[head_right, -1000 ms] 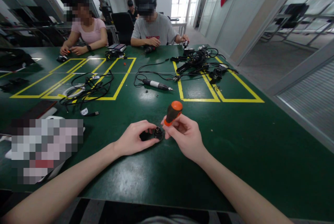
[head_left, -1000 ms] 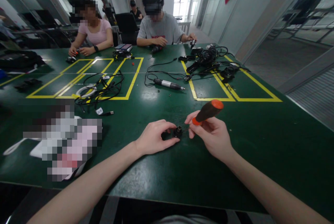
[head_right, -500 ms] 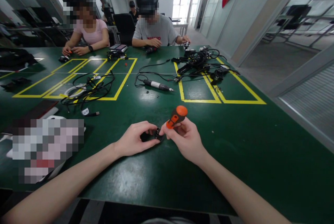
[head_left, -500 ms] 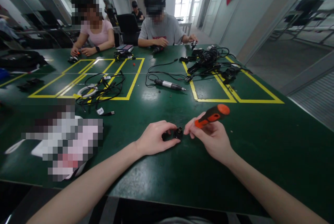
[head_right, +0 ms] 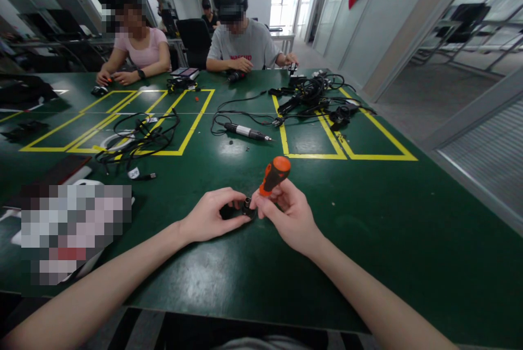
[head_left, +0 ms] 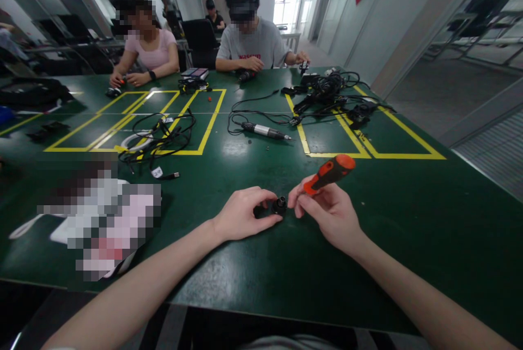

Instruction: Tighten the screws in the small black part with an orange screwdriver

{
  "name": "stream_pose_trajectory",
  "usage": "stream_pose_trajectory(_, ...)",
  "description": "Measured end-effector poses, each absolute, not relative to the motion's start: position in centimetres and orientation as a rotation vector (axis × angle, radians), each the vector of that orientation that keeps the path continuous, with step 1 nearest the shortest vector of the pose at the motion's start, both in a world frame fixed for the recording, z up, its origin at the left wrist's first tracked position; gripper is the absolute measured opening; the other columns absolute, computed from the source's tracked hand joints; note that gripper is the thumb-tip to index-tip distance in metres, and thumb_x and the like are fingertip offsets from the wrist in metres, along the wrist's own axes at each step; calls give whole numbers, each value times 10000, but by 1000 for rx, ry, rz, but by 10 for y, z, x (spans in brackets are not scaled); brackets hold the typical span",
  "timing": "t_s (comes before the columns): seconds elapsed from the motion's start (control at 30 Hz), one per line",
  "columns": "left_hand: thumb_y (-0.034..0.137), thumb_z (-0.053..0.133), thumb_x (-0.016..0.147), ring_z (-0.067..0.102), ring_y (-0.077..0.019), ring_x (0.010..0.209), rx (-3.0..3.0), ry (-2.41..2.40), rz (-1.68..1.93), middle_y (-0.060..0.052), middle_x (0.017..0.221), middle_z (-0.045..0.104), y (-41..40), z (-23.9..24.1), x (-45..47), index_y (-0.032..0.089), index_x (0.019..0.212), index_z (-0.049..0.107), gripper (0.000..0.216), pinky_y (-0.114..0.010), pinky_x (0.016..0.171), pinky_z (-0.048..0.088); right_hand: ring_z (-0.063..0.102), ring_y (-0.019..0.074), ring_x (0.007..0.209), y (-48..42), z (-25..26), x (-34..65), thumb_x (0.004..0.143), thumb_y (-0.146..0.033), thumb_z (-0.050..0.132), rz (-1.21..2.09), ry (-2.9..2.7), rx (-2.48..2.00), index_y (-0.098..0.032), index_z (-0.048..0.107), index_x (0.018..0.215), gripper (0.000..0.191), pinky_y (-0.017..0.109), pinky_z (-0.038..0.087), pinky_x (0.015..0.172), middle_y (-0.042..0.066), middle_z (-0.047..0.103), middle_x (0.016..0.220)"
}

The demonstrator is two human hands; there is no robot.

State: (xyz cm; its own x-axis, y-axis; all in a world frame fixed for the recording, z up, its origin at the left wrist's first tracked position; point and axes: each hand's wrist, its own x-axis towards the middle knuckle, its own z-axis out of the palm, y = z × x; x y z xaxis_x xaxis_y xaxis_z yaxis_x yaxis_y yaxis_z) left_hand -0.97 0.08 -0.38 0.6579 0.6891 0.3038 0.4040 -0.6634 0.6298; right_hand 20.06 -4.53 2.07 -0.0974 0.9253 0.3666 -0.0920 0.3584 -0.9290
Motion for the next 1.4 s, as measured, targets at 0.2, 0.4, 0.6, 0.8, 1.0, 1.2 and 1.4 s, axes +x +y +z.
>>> stream_pose_trajectory(0.2, 377, 746, 884, 673, -149, 777, 2339, 858, 719, -26, 906, 734, 0, -5, -9, 190, 1087, 708, 279, -265, 739, 528, 602, 133, 555, -45, 25, 204, 898, -455, 769, 936, -1433, -926, -194, 709, 805, 283, 292, 540, 530, 36, 685, 770)
stream_pose_trajectory(0.4, 387, 745, 885, 677, -153, 776, 2331, 871, 702, -29, 905, 735, 0, -2, -10, 189, 1084, 706, 283, -265, 711, 519, 633, 144, 525, -44, 26, 204, 920, -493, 739, 1020, -1402, -911, -199, 711, 885, 298, 291, 555, 510, 36, 725, 718)
stream_pose_trajectory(0.6, 380, 738, 886, 668, -148, 761, 2315, 844, 720, -35, 892, 732, 0, -1, -10, 174, 1084, 711, 287, -257, 701, 510, 648, 131, 581, -45, 23, 202, 933, -464, 739, 1068, -1397, -845, -209, 684, 905, 262, 277, 576, 585, 34, 750, 792)
stream_pose_trajectory(0.8, 360, 733, 887, 626, -116, 674, 2245, 864, 722, -26, 853, 735, 1, -2, -9, 168, 1040, 731, 245, -229, 643, 487, 633, 141, 580, -45, 23, 202, 909, -460, 766, 1030, -1392, -892, -207, 670, 861, 275, 291, 563, 587, 40, 747, 756)
stream_pose_trajectory(1.0, 348, 752, 884, 595, -96, 623, 2128, 825, 683, -18, 824, 754, 3, 3, -10, 164, 987, 761, 210, -212, 616, 476, 626, 146, 571, -44, 27, 204, 913, -512, 741, 1020, -1420, -926, -199, 695, 843, 324, 306, 566, 569, 40, 709, 752)
stream_pose_trajectory(1.2, 296, 707, 915, 661, -117, 697, 2104, 801, 629, -27, 872, 776, 5, 4, -14, 169, 1084, 766, 219, -220, 665, 510, 642, 144, 588, -44, 22, 201, 932, -524, 712, 1044, -1392, -886, -210, 673, 953, 318, 300, 581, 586, 37, 719, 789)
stream_pose_trajectory(1.4, 245, 635, 918, 678, -135, 758, 2241, 813, 678, -41, 919, 755, 3, 1, -15, 188, 1148, 745, 261, -247, 713, 524, 624, 144, 582, -44, 24, 202, 909, -485, 748, 1013, -1417, -935, -203, 671, 842, 300, 302, 565, 579, 46, 723, 784)
